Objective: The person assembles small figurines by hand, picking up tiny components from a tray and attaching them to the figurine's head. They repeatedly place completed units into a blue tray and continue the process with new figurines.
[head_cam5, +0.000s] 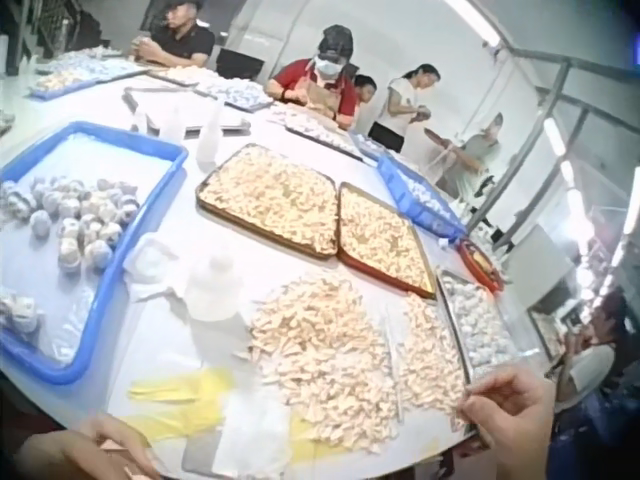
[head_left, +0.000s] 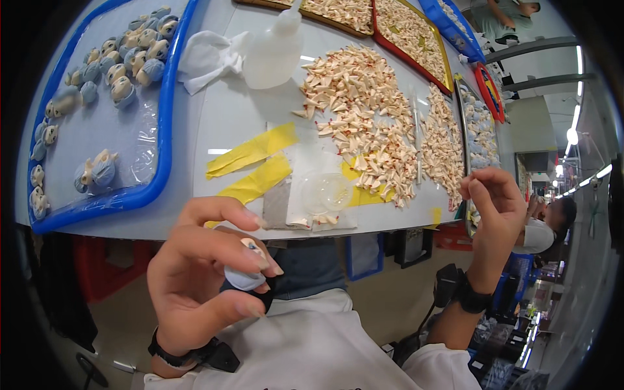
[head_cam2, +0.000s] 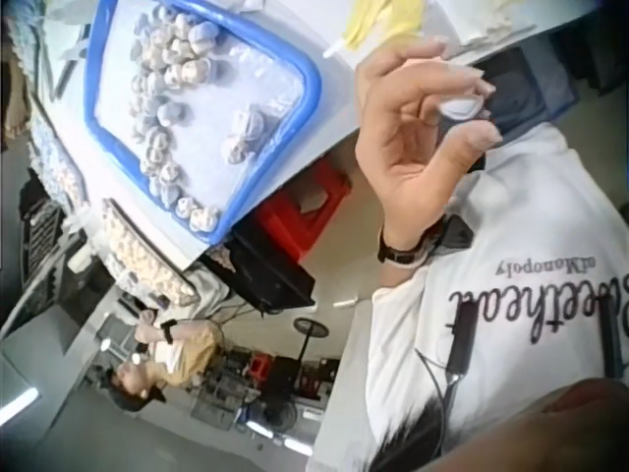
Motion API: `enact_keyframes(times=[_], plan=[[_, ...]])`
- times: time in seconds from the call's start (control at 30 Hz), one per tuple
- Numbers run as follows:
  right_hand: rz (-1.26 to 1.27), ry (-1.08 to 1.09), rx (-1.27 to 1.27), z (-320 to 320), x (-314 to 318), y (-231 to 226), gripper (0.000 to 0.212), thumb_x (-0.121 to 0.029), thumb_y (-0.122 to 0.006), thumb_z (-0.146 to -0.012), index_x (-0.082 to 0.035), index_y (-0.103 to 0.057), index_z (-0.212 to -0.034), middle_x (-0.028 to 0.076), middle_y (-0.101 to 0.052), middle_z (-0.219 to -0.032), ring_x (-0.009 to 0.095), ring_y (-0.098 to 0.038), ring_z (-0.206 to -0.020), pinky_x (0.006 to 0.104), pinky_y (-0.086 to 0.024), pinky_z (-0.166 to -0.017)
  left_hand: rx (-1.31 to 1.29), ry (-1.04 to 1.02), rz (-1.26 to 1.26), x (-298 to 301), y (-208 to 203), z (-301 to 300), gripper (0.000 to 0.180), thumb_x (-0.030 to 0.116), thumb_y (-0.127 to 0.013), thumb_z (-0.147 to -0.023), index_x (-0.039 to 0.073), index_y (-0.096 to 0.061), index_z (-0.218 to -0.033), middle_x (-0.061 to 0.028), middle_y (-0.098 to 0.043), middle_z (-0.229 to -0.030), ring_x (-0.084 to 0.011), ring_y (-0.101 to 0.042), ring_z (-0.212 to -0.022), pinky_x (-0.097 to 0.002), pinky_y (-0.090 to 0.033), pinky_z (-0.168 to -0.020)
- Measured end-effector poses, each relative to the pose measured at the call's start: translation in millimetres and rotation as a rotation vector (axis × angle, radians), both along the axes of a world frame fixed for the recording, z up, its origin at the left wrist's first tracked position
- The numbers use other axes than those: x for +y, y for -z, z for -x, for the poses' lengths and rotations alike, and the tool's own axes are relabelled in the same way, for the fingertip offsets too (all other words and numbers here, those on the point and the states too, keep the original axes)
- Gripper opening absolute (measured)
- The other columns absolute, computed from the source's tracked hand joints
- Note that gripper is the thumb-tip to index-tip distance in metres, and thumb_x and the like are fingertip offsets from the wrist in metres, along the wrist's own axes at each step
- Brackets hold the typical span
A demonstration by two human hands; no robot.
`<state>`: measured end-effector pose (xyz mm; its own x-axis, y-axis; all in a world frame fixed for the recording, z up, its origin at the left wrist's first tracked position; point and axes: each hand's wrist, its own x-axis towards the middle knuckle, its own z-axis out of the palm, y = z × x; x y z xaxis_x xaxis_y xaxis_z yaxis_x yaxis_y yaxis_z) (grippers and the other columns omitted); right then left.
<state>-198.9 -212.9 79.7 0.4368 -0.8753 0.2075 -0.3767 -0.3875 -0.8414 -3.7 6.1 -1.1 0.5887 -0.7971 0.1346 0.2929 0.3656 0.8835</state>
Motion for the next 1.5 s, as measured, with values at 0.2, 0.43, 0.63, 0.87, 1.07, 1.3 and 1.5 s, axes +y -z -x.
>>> enact_keyframes(times=[0.2,0.43,0.63,0.87,1.07,1.3,1.5], plan=[[-0.278,-0.051,-0.109,-18,53,3,0.011,0.010,-0.059,-0.073,0.006,-0.057,-0.083,0.012,-0.061,-0.073,0.017,-0.060,-0.067,0.0256,-0.050,-0.063,0.363,0.204,0.067,0,-9,0,0.034,-0.004,-0.061,-0.075,-0.005,-0.047,-0.106,-0.0213,-0.049,-0.106,-0.0229,-0.058,-0.088,-0.0299,-0.050,-0.076],[-0.395,-0.233,-0.133,-34,72,12,0.011,0.014,-0.060,-0.065,0.007,-0.059,-0.074,0.015,-0.061,-0.073,0.020,-0.061,-0.068,0.0264,-0.049,-0.064,0.168,0.241,0.178,0,9,-6,0.033,-0.005,-0.059,-0.076,-0.007,-0.046,-0.107,-0.0205,-0.049,-0.107,-0.0234,-0.054,-0.099,-0.0317,-0.046,-0.085],[-0.194,-0.264,-0.141,-51,60,13,0.016,0.014,-0.064,-0.062,0.005,-0.059,-0.074,0.012,-0.061,-0.072,0.018,-0.058,-0.070,0.0263,-0.045,-0.065,0.244,0.038,-0.075,-5,-8,4,0.038,0.022,-0.069,-0.074,0.000,-0.048,-0.096,-0.0152,-0.050,-0.095,-0.0194,-0.060,-0.074,-0.0210,-0.049,-0.056],[0.027,-0.396,0.068,-74,45,12,0.013,0.010,-0.059,-0.069,0.003,-0.056,-0.079,0.008,-0.055,-0.077,0.015,-0.052,-0.071,0.0233,-0.041,-0.065,0.287,-0.021,-0.033,-4,-4,7,0.036,0.025,-0.064,-0.080,-0.001,-0.045,-0.097,-0.0146,-0.049,-0.090,-0.0197,-0.060,-0.068,-0.0227,-0.049,-0.050],[0.233,-0.533,0.287,-95,46,9,0.016,0.010,-0.061,-0.058,0.001,-0.057,-0.071,0.006,-0.051,-0.076,0.015,-0.049,-0.072,0.0255,-0.038,-0.065,0.171,0.065,0.056,-5,9,2,0.036,0.025,-0.062,-0.082,-0.001,-0.043,-0.097,-0.0158,-0.052,-0.083,-0.0210,-0.061,-0.065,-0.0234,-0.049,-0.048],[0.575,-0.593,0.494,-105,49,-3,0.017,0.007,-0.062,-0.051,-0.002,-0.057,-0.064,0.005,-0.049,-0.068,0.018,-0.048,-0.068,0.0268,-0.035,-0.061,0.174,0.094,0.126,-5,10,3,0.032,0.027,-0.058,-0.084,-0.001,-0.047,-0.094,-0.0190,-0.054,-0.082,-0.0199,-0.060,-0.062,-0.0231,-0.049,-0.049],[0.622,-0.584,0.484,-109,49,0,0.016,0.006,-0.063,-0.051,-0.002,-0.058,-0.064,0.006,-0.050,-0.068,0.019,-0.048,-0.068,0.0279,-0.036,-0.061,0.218,0.093,0.067,-4,4,4,0.030,0.026,-0.057,-0.085,-0.001,-0.051,-0.093,-0.0218,-0.056,-0.086,-0.0202,-0.060,-0.063,-0.0232,-0.049,-0.051]])
